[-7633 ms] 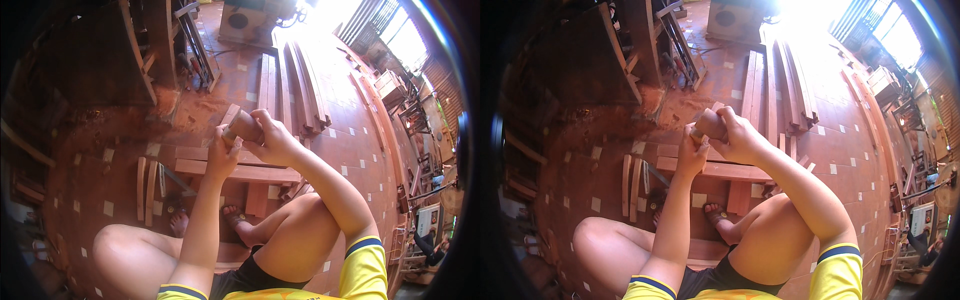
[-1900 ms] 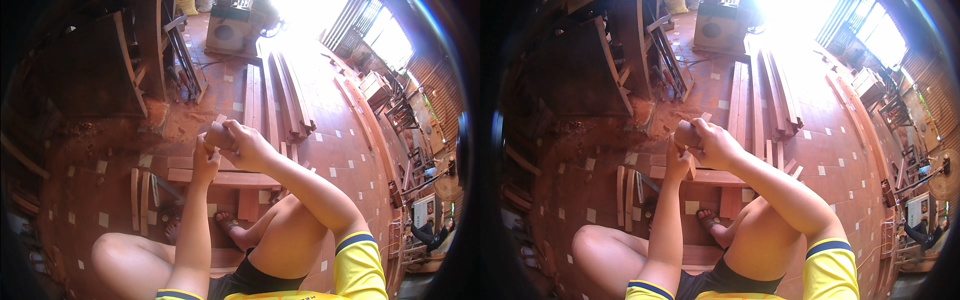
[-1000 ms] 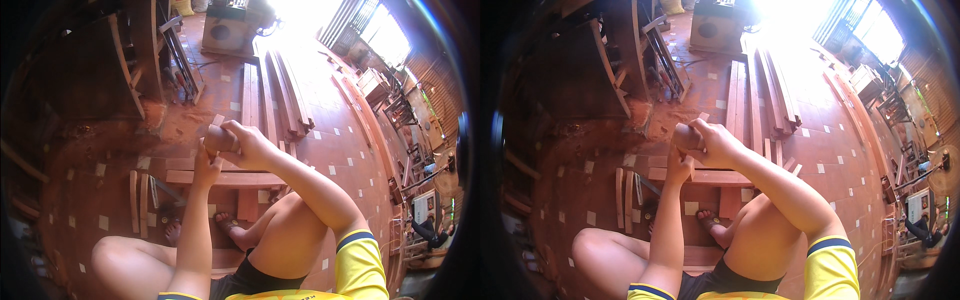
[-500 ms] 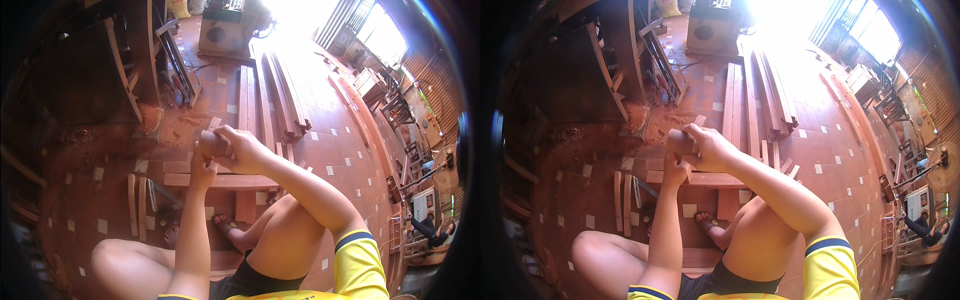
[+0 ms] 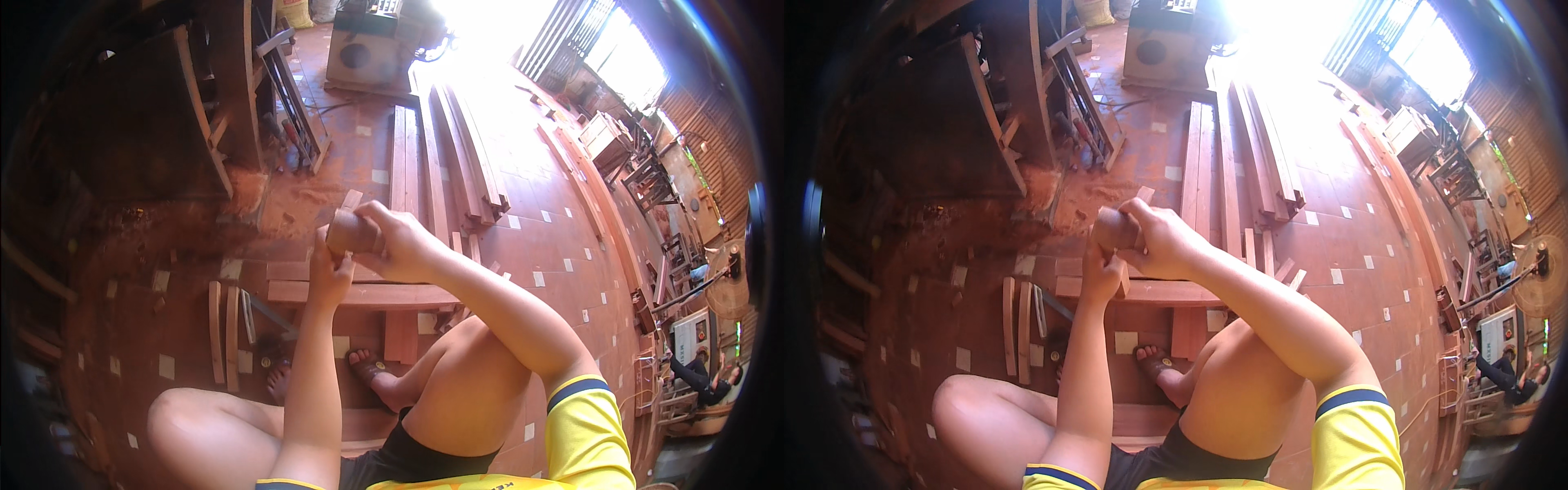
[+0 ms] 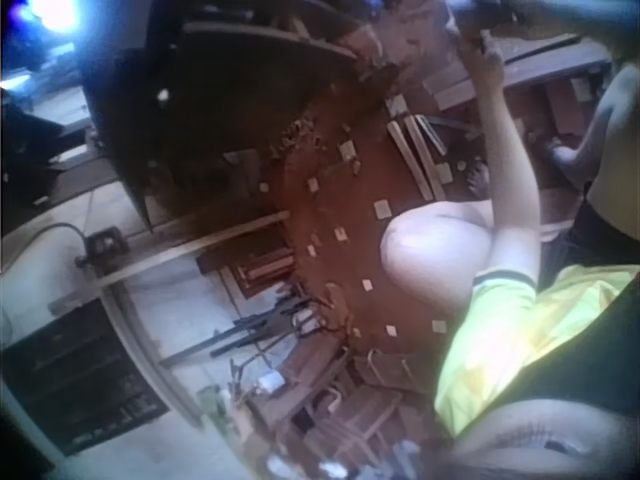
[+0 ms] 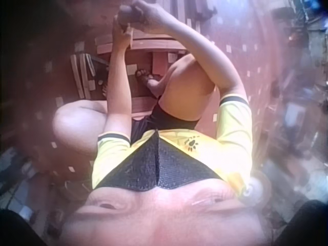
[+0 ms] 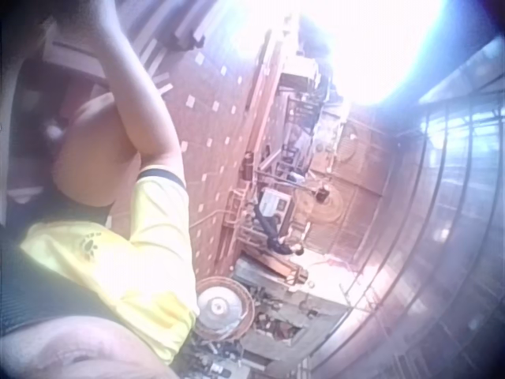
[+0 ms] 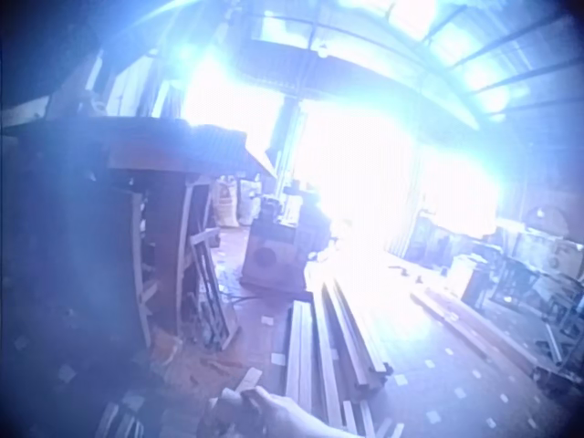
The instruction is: The person sands a small wooden plank with a sanding block while sitting on the floor. They then use a triangular ruler and a pen to mark a line on the plank.
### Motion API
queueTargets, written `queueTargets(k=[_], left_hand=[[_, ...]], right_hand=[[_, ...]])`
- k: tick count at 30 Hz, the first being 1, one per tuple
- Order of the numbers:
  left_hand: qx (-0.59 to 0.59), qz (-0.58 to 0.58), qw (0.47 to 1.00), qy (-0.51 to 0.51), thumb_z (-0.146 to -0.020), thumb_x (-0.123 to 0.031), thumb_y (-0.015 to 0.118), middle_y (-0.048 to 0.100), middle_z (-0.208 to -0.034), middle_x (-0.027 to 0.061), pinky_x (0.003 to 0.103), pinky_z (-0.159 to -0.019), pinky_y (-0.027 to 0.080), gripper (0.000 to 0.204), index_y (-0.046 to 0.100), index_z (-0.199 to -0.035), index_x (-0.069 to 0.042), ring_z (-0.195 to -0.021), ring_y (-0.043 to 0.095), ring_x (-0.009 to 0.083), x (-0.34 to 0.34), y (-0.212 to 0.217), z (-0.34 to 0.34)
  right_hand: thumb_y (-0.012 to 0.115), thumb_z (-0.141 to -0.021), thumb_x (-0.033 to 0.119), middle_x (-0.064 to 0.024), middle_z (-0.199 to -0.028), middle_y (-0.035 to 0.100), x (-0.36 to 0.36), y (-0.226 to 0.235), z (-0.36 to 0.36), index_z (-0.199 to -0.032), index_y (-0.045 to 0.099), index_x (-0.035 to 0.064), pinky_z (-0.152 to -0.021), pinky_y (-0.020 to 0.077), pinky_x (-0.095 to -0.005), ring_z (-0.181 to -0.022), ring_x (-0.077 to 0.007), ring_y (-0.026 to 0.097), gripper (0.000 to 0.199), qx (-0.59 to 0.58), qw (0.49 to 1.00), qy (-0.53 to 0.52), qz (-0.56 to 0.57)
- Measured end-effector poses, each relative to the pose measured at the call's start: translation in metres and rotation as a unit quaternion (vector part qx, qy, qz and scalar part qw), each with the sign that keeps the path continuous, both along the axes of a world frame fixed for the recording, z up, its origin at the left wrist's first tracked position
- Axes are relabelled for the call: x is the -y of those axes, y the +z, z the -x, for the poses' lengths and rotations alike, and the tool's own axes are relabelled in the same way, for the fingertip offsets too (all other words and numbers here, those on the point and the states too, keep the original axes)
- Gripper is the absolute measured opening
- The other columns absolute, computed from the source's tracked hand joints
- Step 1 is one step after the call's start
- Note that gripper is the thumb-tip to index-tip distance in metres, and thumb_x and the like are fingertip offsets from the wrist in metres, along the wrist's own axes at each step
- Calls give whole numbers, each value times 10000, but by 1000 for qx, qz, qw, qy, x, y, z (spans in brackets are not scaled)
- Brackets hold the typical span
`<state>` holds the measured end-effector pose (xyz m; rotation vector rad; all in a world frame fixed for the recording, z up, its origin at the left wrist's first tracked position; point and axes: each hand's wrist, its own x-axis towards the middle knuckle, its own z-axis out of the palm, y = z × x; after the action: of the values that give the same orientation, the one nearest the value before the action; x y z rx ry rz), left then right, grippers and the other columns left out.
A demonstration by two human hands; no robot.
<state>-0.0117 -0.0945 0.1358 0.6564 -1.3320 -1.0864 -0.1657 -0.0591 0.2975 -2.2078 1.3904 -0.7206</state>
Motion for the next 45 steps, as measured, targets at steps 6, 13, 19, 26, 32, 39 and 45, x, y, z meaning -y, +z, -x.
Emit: queueTargets(k=[6, 13, 19, 26, 32, 39, 45], left_hand=[[32, -39, 999, -13, -983, 17, 654, 605, -1027, 13, 226, -702, 479, 383, 495, -1326, -42, -850, 559, 39, -2, 7, -8], [35, -43, 998, 12, -983, -115, 735, 587, -1064, 18, 286, -807, 484, 385, 528, -1303, -61, -931, 555, 100, -6, 15, -8], [85, -11, 994, 67, -986, -145, 752, 616, -1009, 24, 296, -746, 503, 382, 534, -1283, -45, -891, 573, 102, -14, 18, -7], [-85, -85, 988, 97, -1002, -86, 716, 629, -1017, 0, 287, -846, 507, 259, 578, -1220, -107, -928, 610, 106, -25, 24, -30], [-429, -84, 899, 34, -1062, -162, 652, 623, -1121, 21, 464, -1029, 531, 153, 616, -1203, -115, -1062, 623, 185, -18, 74, -97], [-520, 28, 853, -29, -1071, -171, 635, 597, -1122, 5, 499, -1117, 489, 156, 598, -1218, -132, -1116, 604, 187, -48, 143, -139], [-552, 41, 831, -57, -984, -135, 687, 601, -1074, 19, 512, -1111, 474, 222, 612, -1193, -125, -1098, 597, 216, -70, 159, -149]], right_hand=[[843, -849, 147, -233, -904, 727, -1, 11, 0, -1348, 524, 34, -778, 577, -450, -849, -382, 751, 603, 10, 997, -12, -73], [849, -845, 153, -250, -1036, 750, 15, -13, 23, -1351, 559, 28, -857, 591, -432, -986, -364, 760, 597, -118, 980, -159, -5], [847, -865, 238, -271, -1148, 741, 10, 8, 34, -1372, 557, 20, -934, 580, -452, -1075, -383, 745, 623, -78, 975, -205, -41], [811, -858, 212, -217, -1145, 738, 0, 32, 52, -1358, 568, 21, -951, 559, -438, -1073, -347, 725, 587, 7, 985, -171, 6], [787, -825, 124, -137, -1073, 727, -53, 74, 72, -1295, 609, 16, -858, 579, -371, -983, -214, 711, 514, 102, 971, -211, -43], [787, -862, 467, -217, -1096, 716, -255, -12, -14, -1295, 579, 16, -875, 583, -469, -1025, -374, 722, 659, -104, 934, -95, -329], [747, -902, 350, -277, -1124, 699, -352, -115, -88, -1284, 514, 11, -903, 576, -539, -1006, -479, 712, 561, -181, 903, -135, -366]])
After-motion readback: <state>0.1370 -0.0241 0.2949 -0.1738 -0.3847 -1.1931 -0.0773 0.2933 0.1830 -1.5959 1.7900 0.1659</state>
